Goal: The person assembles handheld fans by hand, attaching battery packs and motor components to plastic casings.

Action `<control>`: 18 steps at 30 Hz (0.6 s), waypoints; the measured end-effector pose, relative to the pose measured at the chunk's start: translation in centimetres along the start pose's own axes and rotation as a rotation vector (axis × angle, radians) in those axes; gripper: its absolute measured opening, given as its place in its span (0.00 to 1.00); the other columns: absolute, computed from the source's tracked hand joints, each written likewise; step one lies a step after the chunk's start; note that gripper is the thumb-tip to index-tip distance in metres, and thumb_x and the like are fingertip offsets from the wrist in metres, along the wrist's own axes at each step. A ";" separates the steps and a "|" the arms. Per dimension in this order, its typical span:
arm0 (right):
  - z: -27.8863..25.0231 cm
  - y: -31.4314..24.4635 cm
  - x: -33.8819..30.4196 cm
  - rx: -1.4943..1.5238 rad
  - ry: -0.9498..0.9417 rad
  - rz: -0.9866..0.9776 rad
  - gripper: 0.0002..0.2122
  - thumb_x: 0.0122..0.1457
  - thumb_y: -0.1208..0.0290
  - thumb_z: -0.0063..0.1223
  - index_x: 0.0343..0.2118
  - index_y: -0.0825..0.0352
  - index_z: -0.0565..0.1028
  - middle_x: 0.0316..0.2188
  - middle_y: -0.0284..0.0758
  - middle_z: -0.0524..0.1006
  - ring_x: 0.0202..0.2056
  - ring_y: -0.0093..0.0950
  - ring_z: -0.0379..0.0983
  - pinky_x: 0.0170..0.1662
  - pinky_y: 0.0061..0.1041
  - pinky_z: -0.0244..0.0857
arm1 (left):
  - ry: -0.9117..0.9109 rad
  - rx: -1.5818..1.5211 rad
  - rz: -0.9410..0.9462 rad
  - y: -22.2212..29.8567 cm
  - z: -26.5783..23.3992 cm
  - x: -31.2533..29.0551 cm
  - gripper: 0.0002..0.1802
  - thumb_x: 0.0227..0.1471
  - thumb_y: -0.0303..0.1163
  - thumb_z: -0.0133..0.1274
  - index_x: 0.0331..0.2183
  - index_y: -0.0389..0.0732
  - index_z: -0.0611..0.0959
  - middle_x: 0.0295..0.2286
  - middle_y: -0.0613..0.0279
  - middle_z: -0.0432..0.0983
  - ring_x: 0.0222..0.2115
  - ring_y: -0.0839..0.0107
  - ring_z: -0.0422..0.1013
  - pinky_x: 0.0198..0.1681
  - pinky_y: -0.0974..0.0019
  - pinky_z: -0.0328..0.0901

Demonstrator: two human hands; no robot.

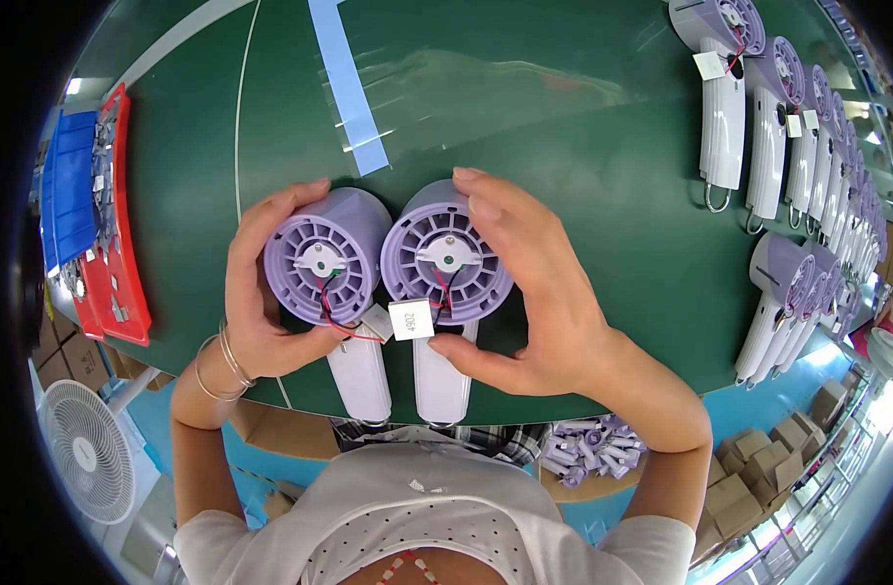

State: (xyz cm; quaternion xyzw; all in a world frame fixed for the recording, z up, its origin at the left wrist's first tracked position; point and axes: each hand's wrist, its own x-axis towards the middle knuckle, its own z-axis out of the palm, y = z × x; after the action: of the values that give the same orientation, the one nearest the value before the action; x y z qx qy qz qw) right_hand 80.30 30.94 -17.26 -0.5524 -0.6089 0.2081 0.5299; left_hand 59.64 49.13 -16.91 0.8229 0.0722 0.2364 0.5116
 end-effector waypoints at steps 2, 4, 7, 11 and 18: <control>0.5 0.0 0.2 0.031 -0.002 0.015 0.47 0.42 0.74 0.72 0.66 0.67 0.55 0.61 0.55 0.61 0.61 0.53 0.61 0.61 0.47 0.58 | -0.013 -0.037 -0.070 0.2 -0.8 -0.4 0.50 0.35 0.30 0.71 0.60 0.35 0.66 0.56 0.43 0.66 0.56 0.48 0.65 0.59 0.53 0.61; 1.2 -0.4 0.3 0.037 0.007 0.027 0.47 0.42 0.73 0.72 0.66 0.67 0.55 0.61 0.57 0.62 0.61 0.53 0.61 0.61 0.48 0.57 | -0.032 0.005 -0.023 0.2 -1.5 -0.5 0.49 0.36 0.31 0.71 0.60 0.36 0.66 0.56 0.45 0.66 0.57 0.48 0.64 0.59 0.52 0.60; 1.7 -1.3 -0.2 -0.016 -0.001 0.052 0.47 0.43 0.72 0.71 0.66 0.68 0.53 0.60 0.60 0.62 0.61 0.54 0.61 0.62 0.49 0.57 | -0.051 0.035 0.025 0.5 -2.2 -0.9 0.50 0.36 0.31 0.72 0.60 0.35 0.66 0.56 0.44 0.65 0.57 0.49 0.64 0.58 0.53 0.61; 2.8 -1.7 -0.2 0.047 -0.006 0.055 0.45 0.47 0.73 0.67 0.67 0.68 0.50 0.60 0.63 0.59 0.61 0.52 0.61 0.62 0.46 0.58 | -0.025 0.036 0.065 0.4 -2.9 -2.0 0.50 0.36 0.32 0.73 0.60 0.33 0.66 0.56 0.44 0.66 0.57 0.49 0.65 0.57 0.53 0.62; 3.7 -1.9 -0.2 0.012 -0.018 0.056 0.43 0.51 0.72 0.65 0.66 0.70 0.50 0.60 0.64 0.58 0.61 0.50 0.62 0.62 0.44 0.58 | -0.004 0.061 0.077 0.4 -3.3 -2.8 0.51 0.35 0.32 0.74 0.59 0.34 0.67 0.56 0.46 0.68 0.55 0.51 0.66 0.56 0.55 0.64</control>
State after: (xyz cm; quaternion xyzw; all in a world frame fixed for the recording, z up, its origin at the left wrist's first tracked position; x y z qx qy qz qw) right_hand 76.16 31.42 -17.03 -0.5641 -0.5966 0.2318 0.5217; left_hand 55.57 50.61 -16.22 0.8408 0.0465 0.2520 0.4768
